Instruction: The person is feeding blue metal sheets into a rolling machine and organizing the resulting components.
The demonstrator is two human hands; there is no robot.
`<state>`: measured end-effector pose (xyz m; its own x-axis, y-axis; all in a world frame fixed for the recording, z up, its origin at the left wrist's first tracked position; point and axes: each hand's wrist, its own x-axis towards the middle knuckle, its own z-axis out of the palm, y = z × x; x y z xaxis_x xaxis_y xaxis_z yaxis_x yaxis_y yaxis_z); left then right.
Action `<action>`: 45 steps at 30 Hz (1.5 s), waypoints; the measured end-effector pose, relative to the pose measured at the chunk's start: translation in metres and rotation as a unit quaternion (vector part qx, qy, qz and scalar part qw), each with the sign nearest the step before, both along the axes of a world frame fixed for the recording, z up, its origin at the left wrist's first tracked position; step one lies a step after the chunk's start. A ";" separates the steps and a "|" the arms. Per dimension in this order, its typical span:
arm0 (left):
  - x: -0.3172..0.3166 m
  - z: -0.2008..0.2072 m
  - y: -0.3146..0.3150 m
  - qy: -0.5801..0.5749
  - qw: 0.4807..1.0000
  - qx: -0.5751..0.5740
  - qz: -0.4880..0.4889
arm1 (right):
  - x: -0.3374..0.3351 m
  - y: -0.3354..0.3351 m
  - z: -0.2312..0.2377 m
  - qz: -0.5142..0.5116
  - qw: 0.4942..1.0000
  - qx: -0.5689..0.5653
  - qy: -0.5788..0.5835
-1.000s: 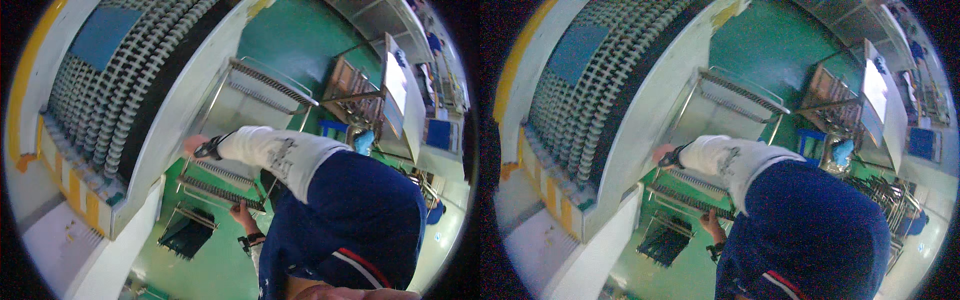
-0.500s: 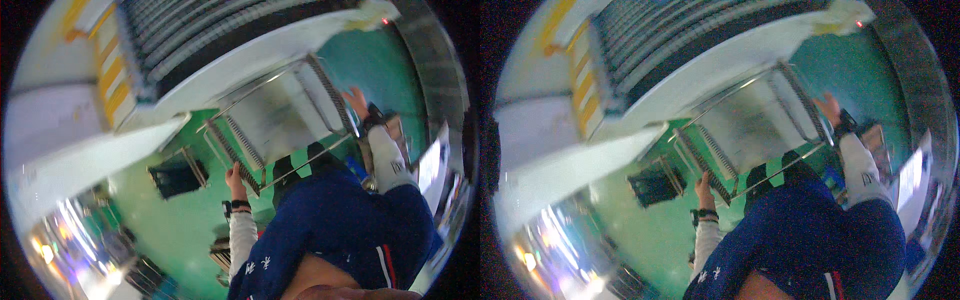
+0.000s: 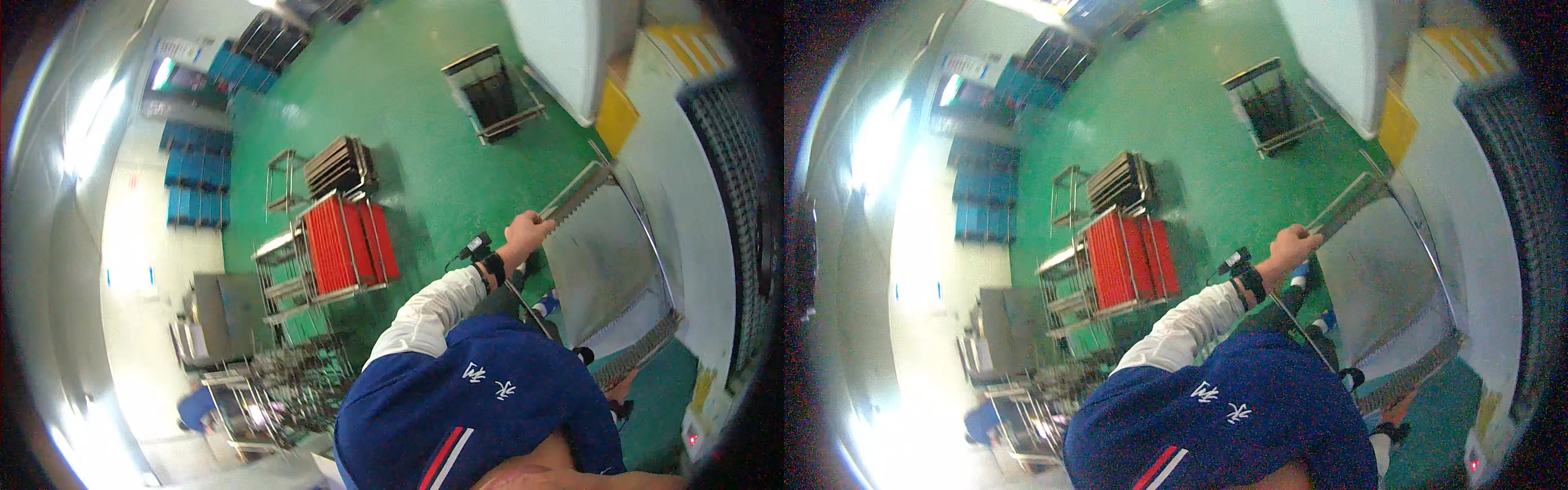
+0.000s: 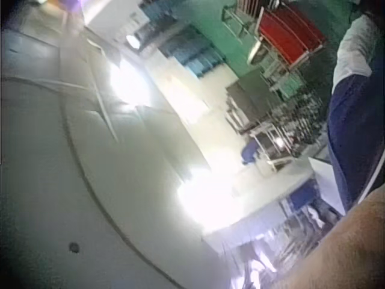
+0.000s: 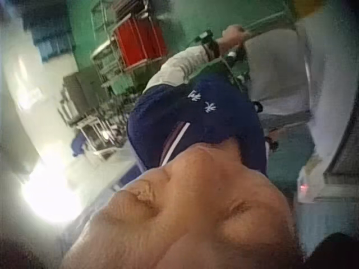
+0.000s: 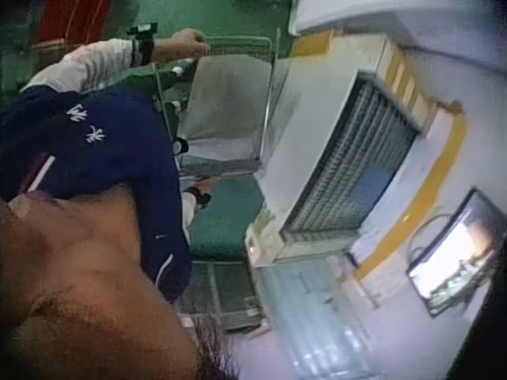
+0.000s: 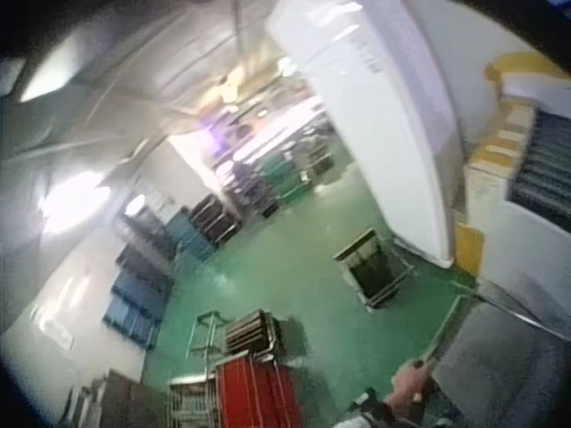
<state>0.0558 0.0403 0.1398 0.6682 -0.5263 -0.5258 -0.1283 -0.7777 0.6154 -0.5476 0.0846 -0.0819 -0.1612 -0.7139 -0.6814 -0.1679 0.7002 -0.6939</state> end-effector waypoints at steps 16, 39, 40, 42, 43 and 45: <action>0.136 0.014 0.247 -0.064 0.945 -0.188 0.258 | 0.186 -0.110 -0.015 0.025 0.995 -0.085 -0.040; 0.307 0.016 0.558 -0.158 0.683 -0.213 0.680 | 0.868 -0.094 0.029 0.504 0.862 0.026 -0.054; 0.307 0.021 0.572 -0.163 0.665 -0.199 0.701 | 0.915 -0.045 0.061 0.478 0.872 0.075 -0.073; 0.318 0.016 0.586 -0.166 0.616 -0.231 0.735 | 0.972 0.019 0.127 0.449 0.884 0.112 -0.071; 0.326 0.028 0.592 -0.141 0.601 -0.257 0.744 | 0.997 0.009 0.115 0.482 0.868 0.093 -0.081; 0.331 0.027 0.611 -0.114 0.547 -0.313 0.768 | 1.051 0.002 0.096 0.553 0.825 0.057 -0.106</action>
